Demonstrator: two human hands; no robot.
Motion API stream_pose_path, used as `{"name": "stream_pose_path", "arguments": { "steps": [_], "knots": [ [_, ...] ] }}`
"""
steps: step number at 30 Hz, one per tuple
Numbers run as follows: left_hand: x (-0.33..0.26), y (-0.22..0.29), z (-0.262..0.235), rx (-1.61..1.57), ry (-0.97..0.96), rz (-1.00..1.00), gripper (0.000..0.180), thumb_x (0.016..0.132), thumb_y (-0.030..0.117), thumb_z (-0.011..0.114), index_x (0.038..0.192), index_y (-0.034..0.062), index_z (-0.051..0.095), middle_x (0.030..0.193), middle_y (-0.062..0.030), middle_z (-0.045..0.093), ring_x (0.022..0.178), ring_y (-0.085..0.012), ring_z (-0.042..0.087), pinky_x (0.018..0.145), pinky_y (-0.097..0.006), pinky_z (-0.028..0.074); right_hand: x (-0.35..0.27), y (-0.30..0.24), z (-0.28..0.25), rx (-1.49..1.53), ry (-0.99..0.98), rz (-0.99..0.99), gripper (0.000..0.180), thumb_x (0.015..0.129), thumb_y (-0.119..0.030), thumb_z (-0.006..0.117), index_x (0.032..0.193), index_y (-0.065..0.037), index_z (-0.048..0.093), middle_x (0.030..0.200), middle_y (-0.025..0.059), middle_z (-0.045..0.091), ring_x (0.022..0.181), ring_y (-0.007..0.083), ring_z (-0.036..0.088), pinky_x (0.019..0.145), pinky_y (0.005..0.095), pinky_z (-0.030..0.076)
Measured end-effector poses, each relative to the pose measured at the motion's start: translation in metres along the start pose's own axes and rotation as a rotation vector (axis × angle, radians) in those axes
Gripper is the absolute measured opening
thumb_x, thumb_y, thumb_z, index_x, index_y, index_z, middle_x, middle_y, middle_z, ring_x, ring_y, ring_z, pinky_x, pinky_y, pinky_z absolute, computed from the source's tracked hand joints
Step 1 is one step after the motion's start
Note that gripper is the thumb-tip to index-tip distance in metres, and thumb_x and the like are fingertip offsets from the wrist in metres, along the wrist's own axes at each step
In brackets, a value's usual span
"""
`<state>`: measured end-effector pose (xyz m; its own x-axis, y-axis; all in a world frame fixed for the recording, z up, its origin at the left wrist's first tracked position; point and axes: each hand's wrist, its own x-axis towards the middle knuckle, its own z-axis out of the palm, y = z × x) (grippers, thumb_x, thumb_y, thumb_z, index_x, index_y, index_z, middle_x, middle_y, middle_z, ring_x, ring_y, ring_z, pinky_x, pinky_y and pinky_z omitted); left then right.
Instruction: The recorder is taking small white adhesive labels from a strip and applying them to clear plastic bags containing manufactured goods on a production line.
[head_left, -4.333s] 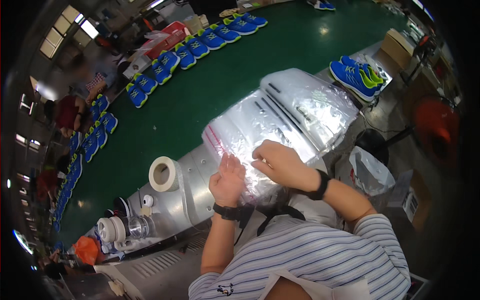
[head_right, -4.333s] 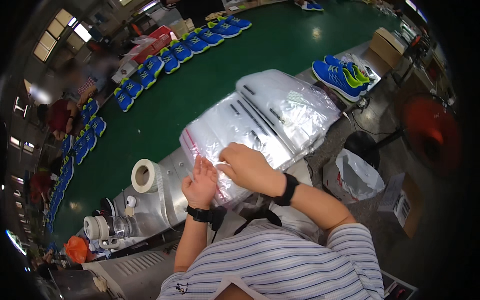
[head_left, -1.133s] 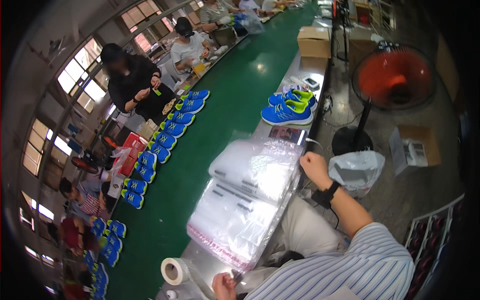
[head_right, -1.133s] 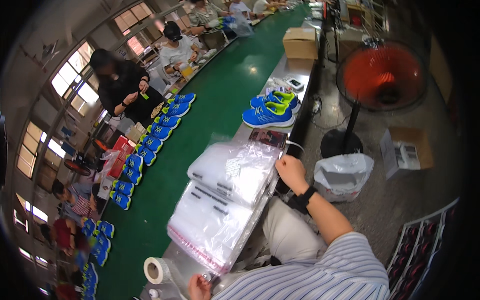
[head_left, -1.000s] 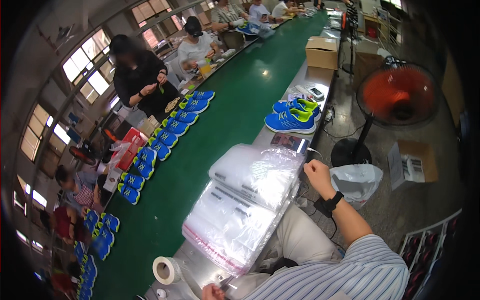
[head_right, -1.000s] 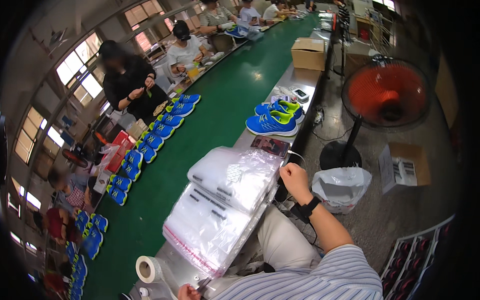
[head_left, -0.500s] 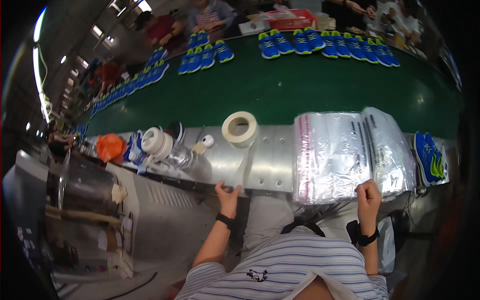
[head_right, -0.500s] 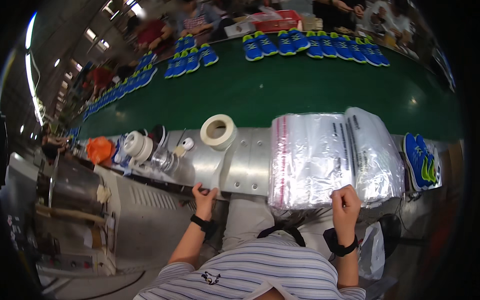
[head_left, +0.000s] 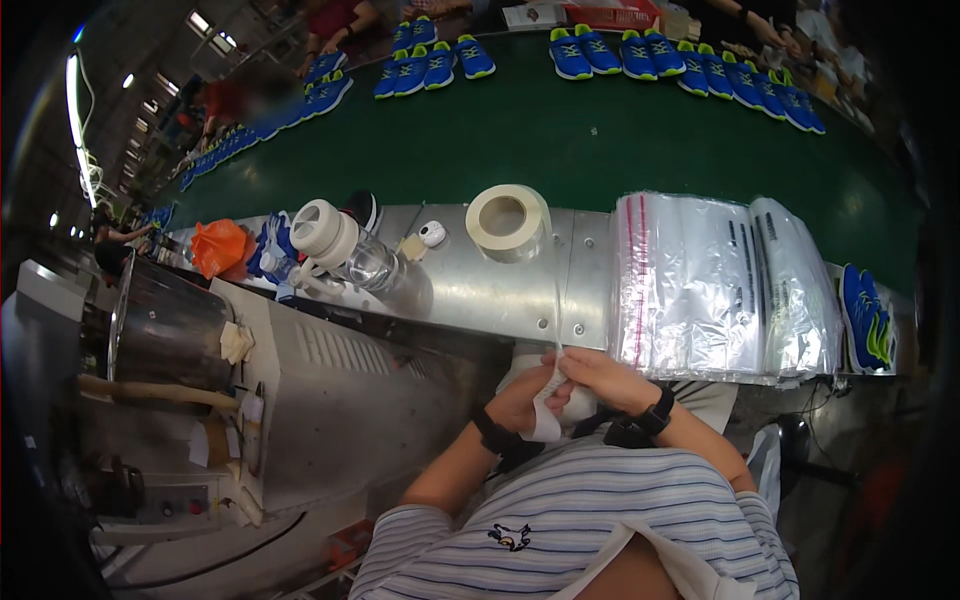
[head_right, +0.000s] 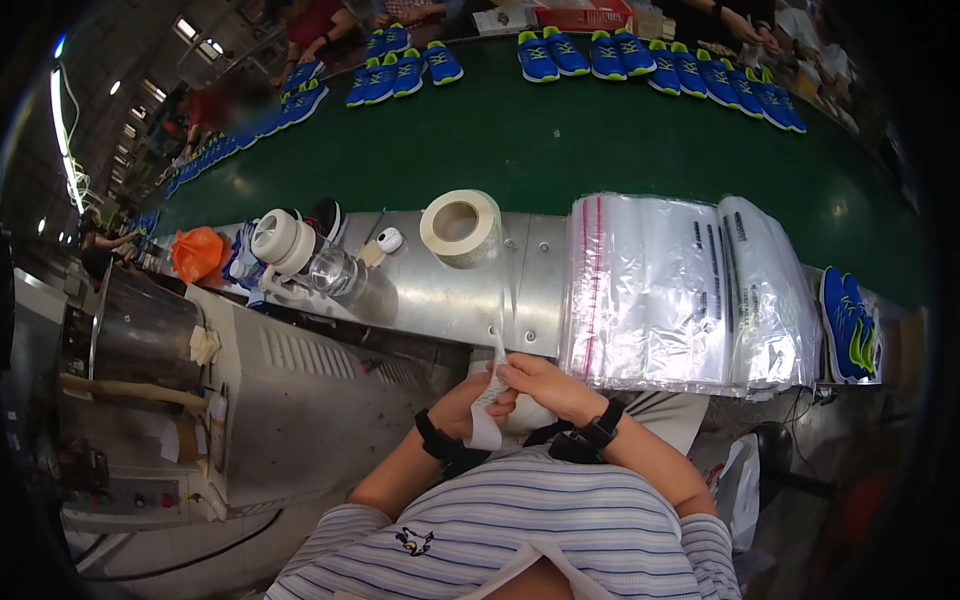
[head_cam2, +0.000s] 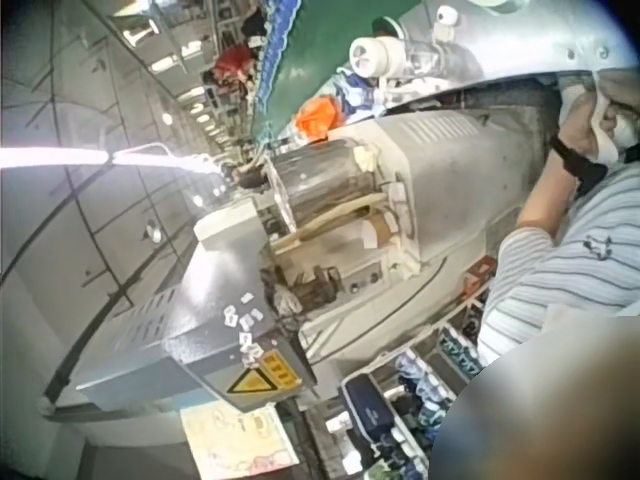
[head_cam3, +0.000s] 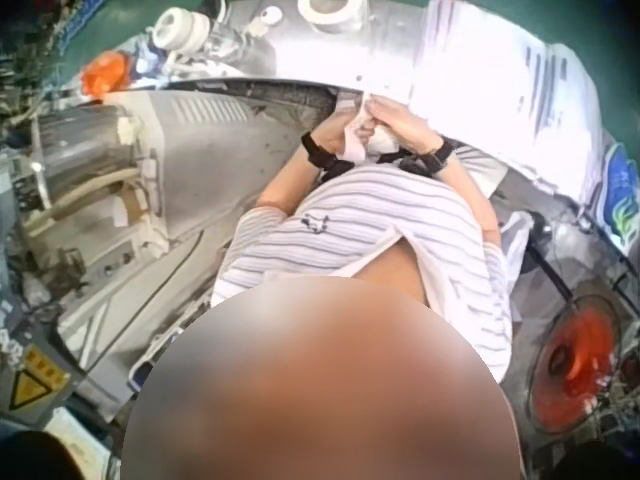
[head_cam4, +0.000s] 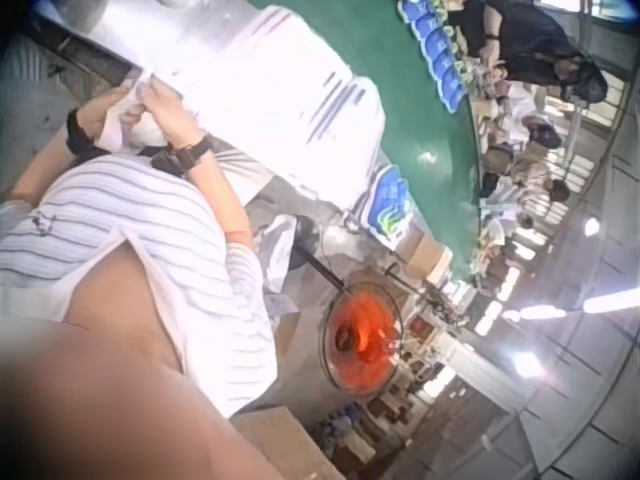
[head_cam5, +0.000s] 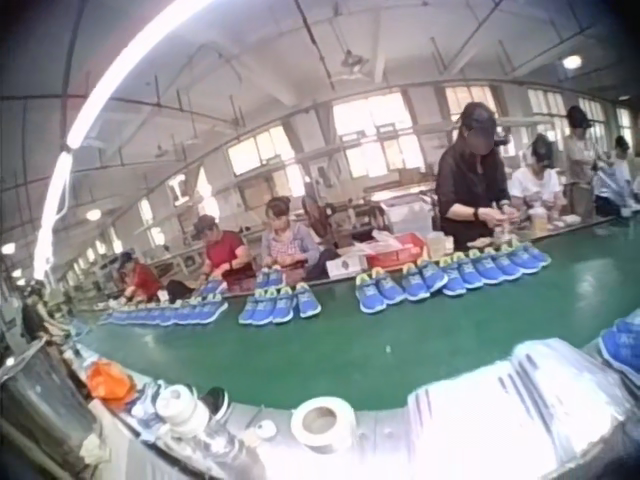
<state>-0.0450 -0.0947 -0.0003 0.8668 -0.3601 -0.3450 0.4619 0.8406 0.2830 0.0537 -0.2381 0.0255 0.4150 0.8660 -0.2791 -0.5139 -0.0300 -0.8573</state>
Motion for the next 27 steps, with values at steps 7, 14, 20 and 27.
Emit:
{"name": "stream_pose_path", "arguments": {
  "steps": [7, 14, 20, 27],
  "knots": [
    [-0.006, 0.018, 0.008, 0.743, 0.387, 0.222, 0.037, 0.095, 0.033, 0.037, 0.104, 0.0024, 0.056, 0.09, -0.0034, 0.06, 0.078, -0.0094, 0.055, 0.068, -0.024, 0.044, -0.011, -0.012, -0.014, -0.227, 0.287, -0.023, 0.015, 0.089, -0.017, 0.055, 0.082, -0.004, 0.054, 0.072, -0.0019, 0.052, 0.065, 0.0054, 0.047, 0.061, 0.0197, 0.039],
    [0.012, 0.006, 0.044, 0.59, 0.395, 0.268, 0.018, 0.09, 0.015, 0.052, 0.103, 0.0025, 0.055, 0.078, -0.0016, 0.058, 0.054, -0.0065, 0.05, 0.052, -0.02, 0.042, -0.03, -0.016, -0.015, -0.154, 0.183, -0.107, 0.011, 0.089, -0.011, 0.053, 0.091, -0.001, 0.056, 0.082, 0.0, 0.056, 0.077, 0.0061, 0.05, 0.071, 0.0214, 0.042],
    [0.015, -0.006, 0.055, 1.336, 0.702, 0.797, 0.021, 0.087, 0.011, 0.055, 0.102, -0.0032, 0.052, 0.087, -0.0067, 0.057, 0.061, -0.0101, 0.054, 0.053, -0.023, 0.045, -0.041, -0.018, -0.017, -0.558, 0.269, -0.164, 0.01, 0.085, -0.008, 0.056, 0.091, -0.001, 0.058, 0.076, 0.0036, 0.055, 0.067, 0.0094, 0.051, 0.061, 0.025, 0.042],
    [0.018, -0.015, 0.06, 1.173, 0.504, 0.629, 0.012, 0.087, 0.009, 0.056, 0.092, -0.0013, 0.059, 0.083, -0.0009, 0.057, 0.075, -0.0054, 0.052, 0.061, -0.02, 0.042, -0.035, -0.028, -0.011, -0.778, 0.326, -0.433, 0.008, 0.08, -0.009, 0.06, 0.085, -0.003, 0.06, 0.074, 0.0087, 0.054, 0.062, 0.0215, 0.054, 0.058, 0.0294, 0.043]
  ]
}}
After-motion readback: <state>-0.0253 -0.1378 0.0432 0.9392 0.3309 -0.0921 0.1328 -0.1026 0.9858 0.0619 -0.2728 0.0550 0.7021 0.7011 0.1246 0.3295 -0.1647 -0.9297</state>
